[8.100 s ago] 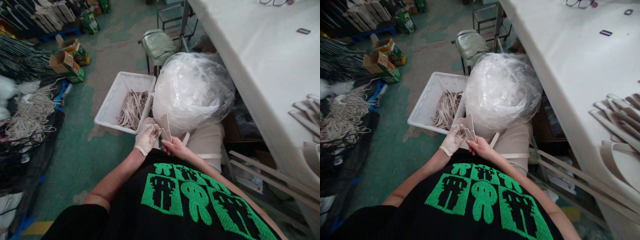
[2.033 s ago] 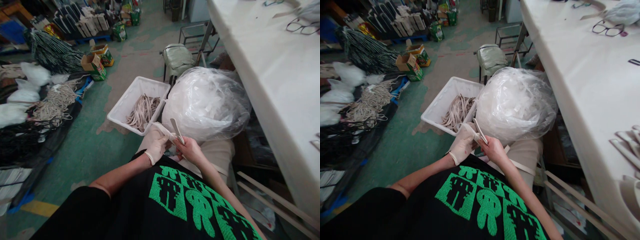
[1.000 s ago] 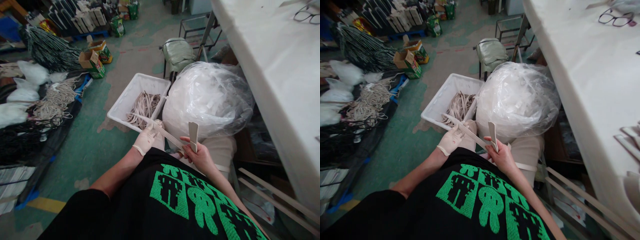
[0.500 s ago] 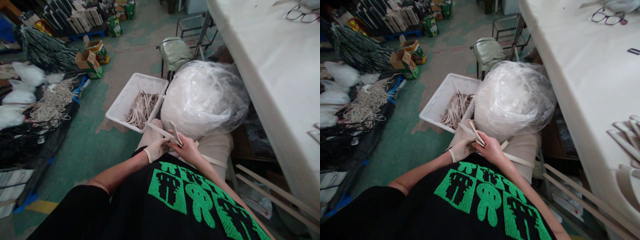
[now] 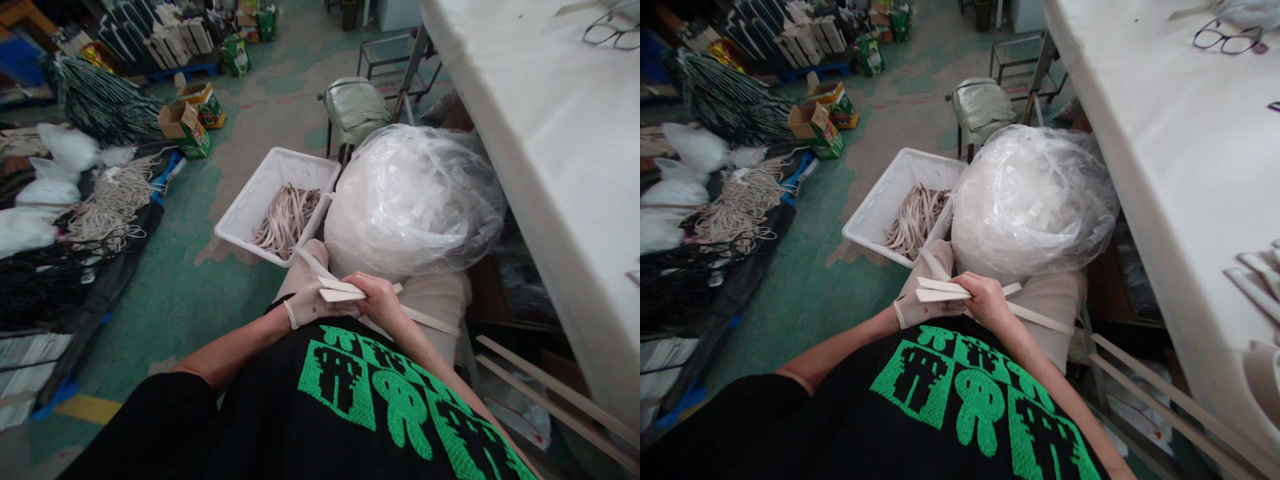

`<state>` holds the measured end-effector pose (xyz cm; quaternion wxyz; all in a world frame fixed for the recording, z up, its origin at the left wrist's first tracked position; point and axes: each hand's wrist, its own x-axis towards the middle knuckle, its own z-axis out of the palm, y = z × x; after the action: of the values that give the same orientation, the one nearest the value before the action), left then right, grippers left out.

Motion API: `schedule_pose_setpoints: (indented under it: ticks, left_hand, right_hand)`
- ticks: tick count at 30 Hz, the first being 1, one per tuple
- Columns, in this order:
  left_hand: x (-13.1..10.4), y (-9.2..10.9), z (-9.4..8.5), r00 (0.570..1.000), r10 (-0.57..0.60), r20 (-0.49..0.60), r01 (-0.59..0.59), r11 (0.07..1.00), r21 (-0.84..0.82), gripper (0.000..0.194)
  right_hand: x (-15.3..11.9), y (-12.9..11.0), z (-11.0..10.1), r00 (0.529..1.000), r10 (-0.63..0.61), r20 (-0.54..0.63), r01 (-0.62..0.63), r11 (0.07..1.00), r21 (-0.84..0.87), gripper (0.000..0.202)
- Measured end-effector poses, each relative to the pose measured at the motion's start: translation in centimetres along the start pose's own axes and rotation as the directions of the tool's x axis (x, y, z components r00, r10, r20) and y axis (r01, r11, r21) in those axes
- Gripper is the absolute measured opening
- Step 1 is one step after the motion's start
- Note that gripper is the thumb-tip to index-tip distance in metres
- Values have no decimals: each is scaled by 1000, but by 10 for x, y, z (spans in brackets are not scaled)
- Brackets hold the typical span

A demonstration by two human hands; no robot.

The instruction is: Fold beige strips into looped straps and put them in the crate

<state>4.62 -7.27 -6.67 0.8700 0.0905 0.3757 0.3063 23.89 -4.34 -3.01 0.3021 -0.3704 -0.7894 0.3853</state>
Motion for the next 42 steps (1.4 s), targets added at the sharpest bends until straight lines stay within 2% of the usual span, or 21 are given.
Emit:
schedule_pose_setpoints:
  ticks: [2,3,4,5,7,8,10,13,15,18,21,23,26,29,32,36,39,42]
  left_hand:
    - [3,4,-9,995,-84,57,88,993,-83,48]
    - [7,8,-15,996,-80,34,85,984,-155,49]
    - [12,15,-21,998,-46,-45,34,972,-234,49]
    - [18,24,-28,985,7,-170,-58,954,-296,48]
    - [32,49,-41,897,114,-426,-266,910,-317,47]
    - [39,63,-46,847,154,-510,-341,891,-298,48]
    - [48,92,-51,783,226,-579,-437,863,-254,46]
    - [50,121,-44,733,339,-590,-534,824,-189,39]
    - [44,122,-32,740,439,-510,-553,829,-89,40]
    - [31,102,-14,810,539,-230,-509,842,178,41]
    - [20,75,-4,889,458,19,-427,812,398,48]
    - [15,61,-1,926,363,103,-364,789,495,52]
    - [13,48,0,955,246,167,-296,745,598,56]
    - [15,40,-2,968,163,191,-249,726,641,57]
    - [17,34,-6,978,122,167,-202,732,651,59]
    - [16,40,-4,983,72,171,-175,669,722,55]
    - [15,54,18,940,167,297,-338,563,754,55]
    - [16,60,57,880,275,387,-474,450,757,52]
  right_hand:
    - [-3,-2,-4,997,57,-46,-56,998,24,21]
    - [-6,-5,-9,995,90,-50,-86,994,70,16]
    - [-10,-10,-15,992,121,-34,-116,984,139,14]
    - [-14,-16,-23,989,146,0,-142,965,222,15]
    - [-24,-30,-41,982,158,100,-185,905,383,20]
    - [-28,-37,-50,979,145,145,-196,876,441,22]
    - [-37,-47,-63,974,112,199,-199,843,499,27]
    - [-44,-48,-65,969,145,201,-229,831,507,34]
    - [-42,-39,-56,964,212,162,-266,808,526,34]
    - [-29,-23,-46,960,281,16,-238,777,582,34]
    - [-11,-6,-49,942,297,-155,-155,798,582,36]
    - [-2,3,-56,925,300,-234,-121,814,568,37]
    - [2,11,-68,901,305,-308,-83,818,569,37]
    - [-1,10,-77,907,282,-312,-54,814,578,37]
    - [-6,4,-84,916,235,-325,-6,819,574,35]
    - [-7,-1,-85,894,219,-390,27,844,536,32]
    - [-3,-9,-80,904,212,-372,9,859,512,30]
    - [1,-26,-75,931,174,-321,-45,927,372,21]
